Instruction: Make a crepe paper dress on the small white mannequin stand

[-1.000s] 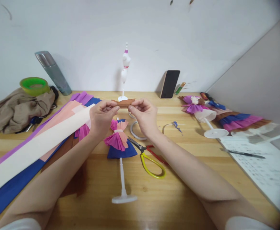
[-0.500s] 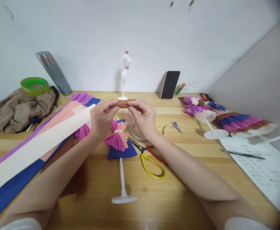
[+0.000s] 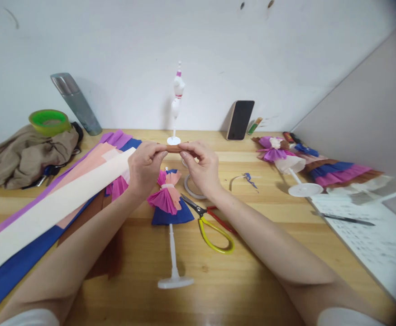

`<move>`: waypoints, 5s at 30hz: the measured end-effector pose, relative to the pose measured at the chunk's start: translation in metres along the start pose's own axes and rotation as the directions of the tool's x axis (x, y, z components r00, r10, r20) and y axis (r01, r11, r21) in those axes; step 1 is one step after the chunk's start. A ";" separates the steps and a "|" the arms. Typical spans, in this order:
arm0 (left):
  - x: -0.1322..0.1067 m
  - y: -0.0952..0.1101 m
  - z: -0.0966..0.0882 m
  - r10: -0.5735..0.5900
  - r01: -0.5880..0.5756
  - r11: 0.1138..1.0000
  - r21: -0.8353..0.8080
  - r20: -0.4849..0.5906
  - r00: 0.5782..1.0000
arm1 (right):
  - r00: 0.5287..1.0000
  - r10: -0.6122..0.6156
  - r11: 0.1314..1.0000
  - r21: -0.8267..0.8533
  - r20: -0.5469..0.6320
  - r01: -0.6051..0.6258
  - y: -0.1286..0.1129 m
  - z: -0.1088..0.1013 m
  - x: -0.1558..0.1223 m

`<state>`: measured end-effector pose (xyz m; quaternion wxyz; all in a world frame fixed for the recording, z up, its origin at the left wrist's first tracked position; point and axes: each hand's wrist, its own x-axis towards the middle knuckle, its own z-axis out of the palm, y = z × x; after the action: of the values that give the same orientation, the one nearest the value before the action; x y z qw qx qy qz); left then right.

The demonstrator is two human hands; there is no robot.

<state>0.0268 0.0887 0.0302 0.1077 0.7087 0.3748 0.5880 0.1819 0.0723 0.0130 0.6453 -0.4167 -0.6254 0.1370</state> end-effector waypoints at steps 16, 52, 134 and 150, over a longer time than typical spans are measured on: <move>0.000 0.009 0.003 -0.417 0.401 0.848 -0.348 0.029 0.908 | 0.963 0.265 0.944 0.219 -0.057 -0.247 -0.001 0.004 0.002; 0.009 -0.008 -0.005 0.262 -0.345 0.917 0.201 0.349 0.900 | 0.967 -0.079 0.968 -0.214 0.242 0.133 -0.003 -0.006 0.003; 0.030 0.009 -0.036 -0.214 0.209 0.976 0.059 0.427 0.878 | 0.904 0.178 0.906 -0.423 0.390 0.004 0.013 -0.026 0.024; 0.036 -0.003 -0.044 -0.203 0.165 0.978 0.128 0.396 0.895 | 0.935 0.220 0.869 -0.491 0.280 -0.057 0.046 -0.009 0.000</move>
<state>-0.0139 0.1015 0.0683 0.2061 0.7808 0.4361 0.3970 0.2064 0.0975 -0.0180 0.3988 -0.5779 -0.7059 0.0929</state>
